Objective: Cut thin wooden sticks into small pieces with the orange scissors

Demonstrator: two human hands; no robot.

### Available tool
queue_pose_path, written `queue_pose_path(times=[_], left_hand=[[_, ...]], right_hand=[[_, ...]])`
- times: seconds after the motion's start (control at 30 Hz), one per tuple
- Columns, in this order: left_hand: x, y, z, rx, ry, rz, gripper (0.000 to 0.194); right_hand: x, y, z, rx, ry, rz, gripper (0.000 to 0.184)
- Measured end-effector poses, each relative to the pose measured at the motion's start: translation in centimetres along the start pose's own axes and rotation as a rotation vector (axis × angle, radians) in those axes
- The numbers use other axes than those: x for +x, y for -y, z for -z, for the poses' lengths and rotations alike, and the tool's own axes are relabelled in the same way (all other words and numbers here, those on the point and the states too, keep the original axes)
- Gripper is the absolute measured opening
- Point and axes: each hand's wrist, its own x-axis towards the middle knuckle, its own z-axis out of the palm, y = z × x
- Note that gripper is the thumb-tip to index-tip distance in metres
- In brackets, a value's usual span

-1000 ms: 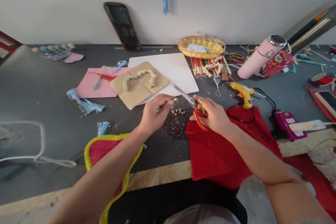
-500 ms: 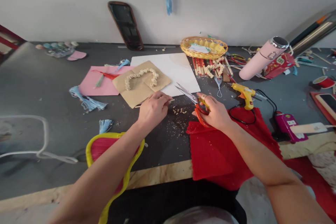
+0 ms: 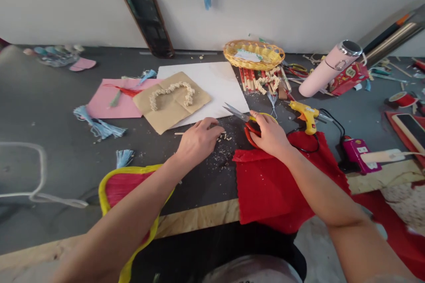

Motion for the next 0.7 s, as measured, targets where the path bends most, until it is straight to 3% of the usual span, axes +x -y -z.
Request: queue_pose_path(times=[0.13, 0.27, 0.43, 0.53, 0.7], left_hand=[[-0.1, 0.2, -0.2, -0.027, -0.062, 0.016, 0.029], [0.1, 0.5, -0.3, -0.046, -0.187, 0.012, 0.028], [0.4, 1.2, -0.1, -0.032, -0.332, -0.031, 0.025], [0.3, 1.6, 0.0, -0.031, -0.341, -0.01, 0.027], [0.3, 1.9, -0.2, -0.064, -0.308, -0.026, 0.027]], right_hand=[[-0.3, 0.1, 0.0, -0.092, -0.002, 0.015, 0.057], [-0.5, 0.5, 1.0, -0.201, 0.026, 0.053, 0.042], [0.1, 2.4, 1.3, -0.119, -0.054, 0.234, 0.028], [1.0, 3.8, 0.3, -0.046, 0.001, 0.359, 0.026], [2.7, 4.7, -0.8, -0.046, 0.106, 0.401, 0.021]])
